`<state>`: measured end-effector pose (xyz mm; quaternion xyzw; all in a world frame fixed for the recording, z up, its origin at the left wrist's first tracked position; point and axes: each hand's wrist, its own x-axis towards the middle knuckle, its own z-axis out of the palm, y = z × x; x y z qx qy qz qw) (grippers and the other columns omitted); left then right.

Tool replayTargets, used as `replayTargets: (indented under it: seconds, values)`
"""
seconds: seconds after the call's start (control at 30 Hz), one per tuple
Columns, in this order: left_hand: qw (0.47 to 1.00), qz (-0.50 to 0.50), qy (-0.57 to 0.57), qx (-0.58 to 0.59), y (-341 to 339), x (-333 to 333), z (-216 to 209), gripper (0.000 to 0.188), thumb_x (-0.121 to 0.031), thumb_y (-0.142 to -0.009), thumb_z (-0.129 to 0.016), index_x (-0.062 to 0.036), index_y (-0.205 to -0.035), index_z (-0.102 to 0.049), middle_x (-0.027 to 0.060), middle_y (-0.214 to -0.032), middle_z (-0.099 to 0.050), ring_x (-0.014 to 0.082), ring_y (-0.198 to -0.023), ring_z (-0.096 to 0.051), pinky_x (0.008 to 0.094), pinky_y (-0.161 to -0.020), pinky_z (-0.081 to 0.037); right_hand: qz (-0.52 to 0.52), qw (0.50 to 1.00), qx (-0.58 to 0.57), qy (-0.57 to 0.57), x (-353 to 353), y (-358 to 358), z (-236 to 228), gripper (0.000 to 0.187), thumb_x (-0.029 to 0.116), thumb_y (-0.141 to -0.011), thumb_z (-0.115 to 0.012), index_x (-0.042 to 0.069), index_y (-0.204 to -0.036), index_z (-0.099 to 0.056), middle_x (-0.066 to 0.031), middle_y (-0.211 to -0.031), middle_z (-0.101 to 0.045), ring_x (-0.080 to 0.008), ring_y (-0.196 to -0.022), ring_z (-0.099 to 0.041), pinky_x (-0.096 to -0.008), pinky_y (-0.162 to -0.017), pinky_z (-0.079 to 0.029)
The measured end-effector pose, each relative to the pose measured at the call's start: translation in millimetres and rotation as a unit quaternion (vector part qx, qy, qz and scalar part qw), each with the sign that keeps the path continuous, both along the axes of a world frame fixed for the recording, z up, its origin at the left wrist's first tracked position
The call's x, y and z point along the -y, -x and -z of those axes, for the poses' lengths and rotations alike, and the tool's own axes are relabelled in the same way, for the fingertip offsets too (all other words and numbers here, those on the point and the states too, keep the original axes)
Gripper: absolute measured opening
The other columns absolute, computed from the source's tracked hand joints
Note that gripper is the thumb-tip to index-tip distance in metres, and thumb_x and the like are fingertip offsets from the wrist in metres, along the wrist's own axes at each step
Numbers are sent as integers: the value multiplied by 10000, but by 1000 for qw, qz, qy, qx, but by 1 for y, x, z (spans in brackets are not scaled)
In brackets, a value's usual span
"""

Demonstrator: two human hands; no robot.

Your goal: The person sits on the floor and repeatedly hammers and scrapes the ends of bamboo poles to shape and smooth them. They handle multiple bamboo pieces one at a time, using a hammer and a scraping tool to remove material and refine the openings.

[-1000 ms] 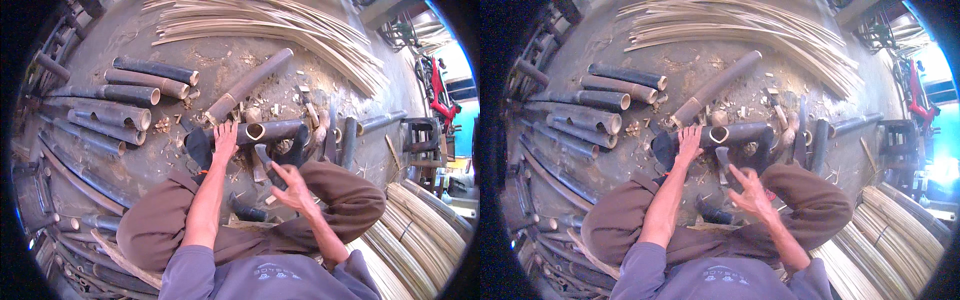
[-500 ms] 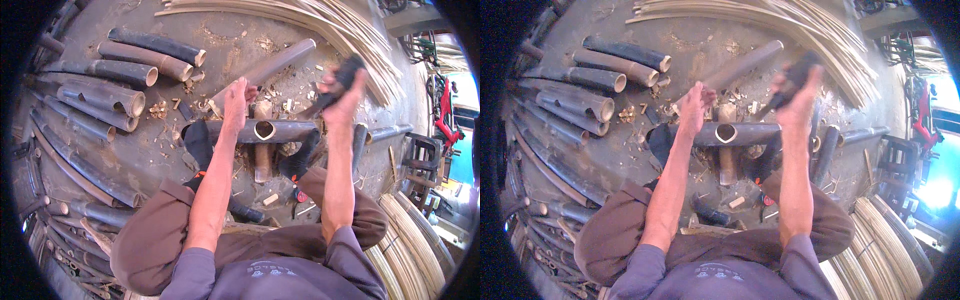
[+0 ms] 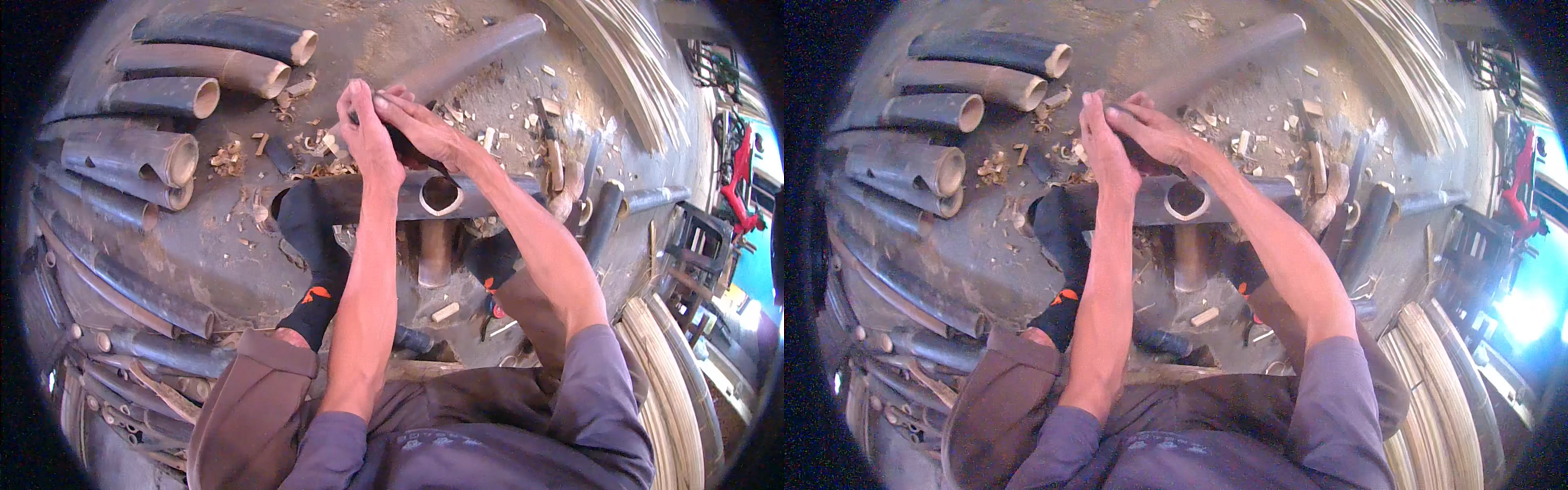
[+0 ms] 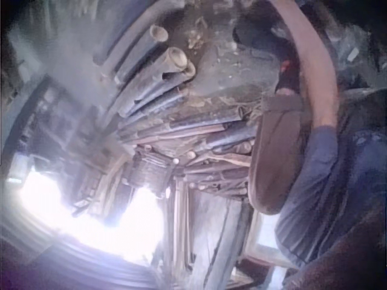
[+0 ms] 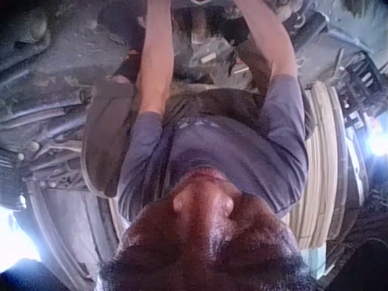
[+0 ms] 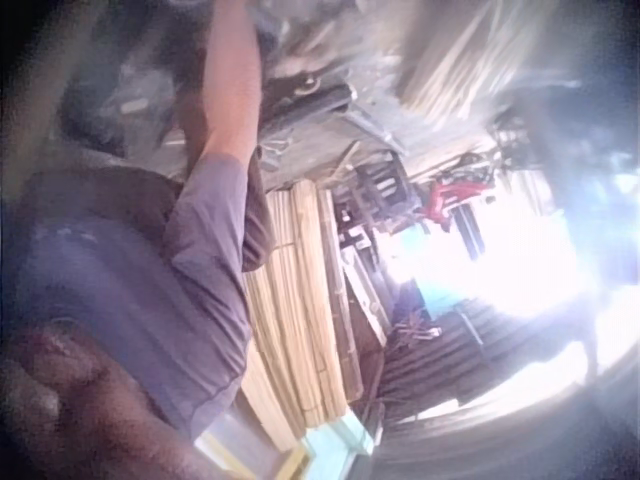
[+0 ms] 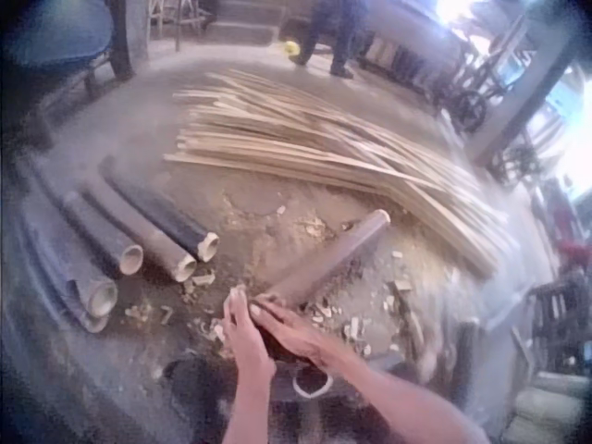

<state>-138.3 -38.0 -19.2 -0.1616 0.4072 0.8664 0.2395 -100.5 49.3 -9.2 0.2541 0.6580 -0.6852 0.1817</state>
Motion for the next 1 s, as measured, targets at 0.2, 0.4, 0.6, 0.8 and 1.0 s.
replayTargets:
  seconds: [0.2, 0.4, 0.6, 0.8, 1.0]
  values:
    - [964, 262, -18, -32, 20, -51, 54, 356, -387, -905, -630, -45, -1002, -639, 63, -938, -622, 174, -837, -600, 348, -760, -513, 281, 935, -121, -178, 0, -27, 15, 677, 559, -948, -505, 25, -1364, -500, -183, -1357, -478, -294, -1237, -472, -379, -1056, -361]
    - [698, 611, 37, -372, -53, -104, 2, 406, -373, -915, -558, -77, -1182, -632, 152, -1218, -618, 269, -1139, -570, 399, -1002, -418, 514, 779, -28, -359, 9, -83, 4, 474, 337, -1041, -362, -28, -1312, -497, -153, -1225, -572, -214, -1161, -529, -355, -983, -427]
    - [896, 359, 132, -227, -30, -73, 31, 355, -339, -906, -595, -62, -1125, -627, 115, -1030, -645, 241, -952, -612, 383, -852, -480, 361, 901, -184, -157, -11, -70, 48, 385, 282, -1005, -473, -14, -1225, -585, -108, -1191, -625, -182, -1042, -578, -325, -933, -465]
    - [974, 91, 128, -163, -3, -54, 13, 276, -288, -898, -636, -29, -991, -625, 84, -853, -656, 169, -756, -630, 321, -669, -531, 277, 942, -102, -158, 4, -39, 5, 536, 423, -989, -490, -26, -1279, -540, -181, -1235, -593, -234, -1156, -540, -342, -989, -411]
    - [711, 628, 34, -315, -64, -107, -19, 436, -453, -898, -636, -53, -1069, -667, 71, -1018, -666, 153, -953, -584, 325, -860, -479, 612, 699, -236, -286, 16, -112, 16, 545, 434, -1051, -256, 11, -1268, -523, -121, -1187, -577, -205, -1141, -545, -345, -981, -439]
